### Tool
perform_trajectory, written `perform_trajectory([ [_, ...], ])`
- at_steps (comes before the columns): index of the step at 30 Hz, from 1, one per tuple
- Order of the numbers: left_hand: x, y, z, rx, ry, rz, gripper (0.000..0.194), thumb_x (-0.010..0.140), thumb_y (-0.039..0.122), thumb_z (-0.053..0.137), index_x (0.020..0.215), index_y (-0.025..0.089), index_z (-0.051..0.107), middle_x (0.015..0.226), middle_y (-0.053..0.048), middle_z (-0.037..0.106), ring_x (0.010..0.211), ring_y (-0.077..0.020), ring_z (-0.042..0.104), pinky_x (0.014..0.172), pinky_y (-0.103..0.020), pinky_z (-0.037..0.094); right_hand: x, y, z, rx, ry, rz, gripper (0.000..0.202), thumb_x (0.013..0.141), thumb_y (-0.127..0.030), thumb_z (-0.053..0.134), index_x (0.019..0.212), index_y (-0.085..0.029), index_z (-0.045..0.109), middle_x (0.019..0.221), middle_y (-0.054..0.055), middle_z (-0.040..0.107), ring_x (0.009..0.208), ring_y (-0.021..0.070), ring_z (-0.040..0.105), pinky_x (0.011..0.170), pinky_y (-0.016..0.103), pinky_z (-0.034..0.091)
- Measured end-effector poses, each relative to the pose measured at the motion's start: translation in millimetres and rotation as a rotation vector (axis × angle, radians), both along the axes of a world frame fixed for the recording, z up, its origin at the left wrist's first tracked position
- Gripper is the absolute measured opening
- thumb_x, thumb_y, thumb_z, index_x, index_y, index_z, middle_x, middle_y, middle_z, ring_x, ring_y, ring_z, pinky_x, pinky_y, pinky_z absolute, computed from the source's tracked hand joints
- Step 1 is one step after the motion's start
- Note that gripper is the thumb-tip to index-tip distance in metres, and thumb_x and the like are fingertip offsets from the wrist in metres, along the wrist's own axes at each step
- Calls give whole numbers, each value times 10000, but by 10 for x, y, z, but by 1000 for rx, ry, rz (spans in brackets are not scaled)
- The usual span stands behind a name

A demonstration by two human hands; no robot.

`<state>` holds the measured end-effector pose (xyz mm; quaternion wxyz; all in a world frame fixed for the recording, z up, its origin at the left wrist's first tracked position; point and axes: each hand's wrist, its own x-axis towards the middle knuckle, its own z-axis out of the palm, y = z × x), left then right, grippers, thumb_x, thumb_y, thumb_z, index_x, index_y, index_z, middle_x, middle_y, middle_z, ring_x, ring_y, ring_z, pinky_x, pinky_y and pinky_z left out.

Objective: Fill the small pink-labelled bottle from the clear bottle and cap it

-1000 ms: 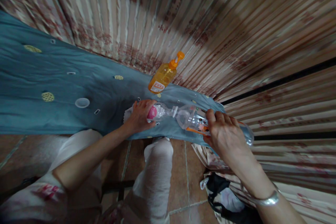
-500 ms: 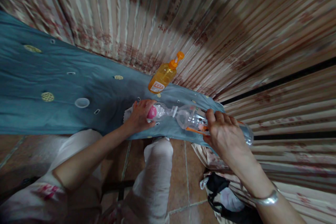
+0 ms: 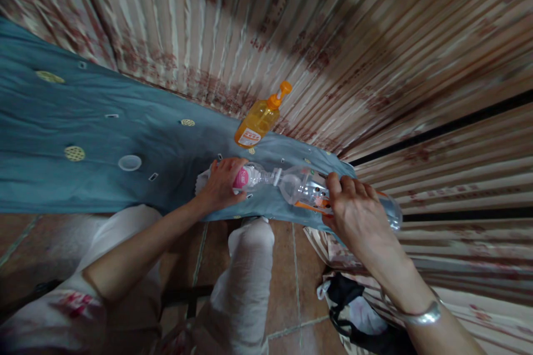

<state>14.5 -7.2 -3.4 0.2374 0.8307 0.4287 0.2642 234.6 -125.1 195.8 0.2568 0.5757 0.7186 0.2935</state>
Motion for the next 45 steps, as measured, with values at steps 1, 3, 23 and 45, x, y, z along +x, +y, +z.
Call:
perform_trajectory([
  [1, 1, 1, -2, 1, 1, 1, 801, 736, 311, 733, 1463, 237, 406, 1434, -152, 546, 1332, -371, 506, 1147, -633, 313, -1, 0, 1, -1, -4, -1, 500, 748, -242, 770, 1143, -131, 485, 931, 131, 666, 838, 303, 648, 770, 365, 459],
  [3, 4, 0, -5, 2, 6, 5, 783, 745, 306, 723, 1459, 231, 412, 1425, -154, 552, 1326, -371, 510, 1147, -632, 314, -8, 2, 4, 3, -15, -3, 491, 744, -251, 779, 1126, -138, 492, 935, 131, 670, 833, 301, 652, 767, 364, 463],
  [23, 4, 1, 7, -1, 8, 3, 788, 744, 295, 718, 1464, 228, 405, 1432, -151, 549, 1339, -362, 502, 1154, -630, 313, -37, 9, 17, 33, -59, 21, 491, 741, -257, 779, 1130, -129, 508, 904, 118, 664, 810, 288, 639, 745, 352, 440],
  [45, 7, 5, 1, 0, 15, 4, 785, 747, 297, 724, 1460, 223, 405, 1433, -155, 550, 1341, -367, 505, 1149, -632, 320, -23, 7, 3, 25, -68, -10, 504, 734, -263, 796, 1117, -150, 489, 919, 101, 655, 826, 280, 639, 762, 345, 438],
])
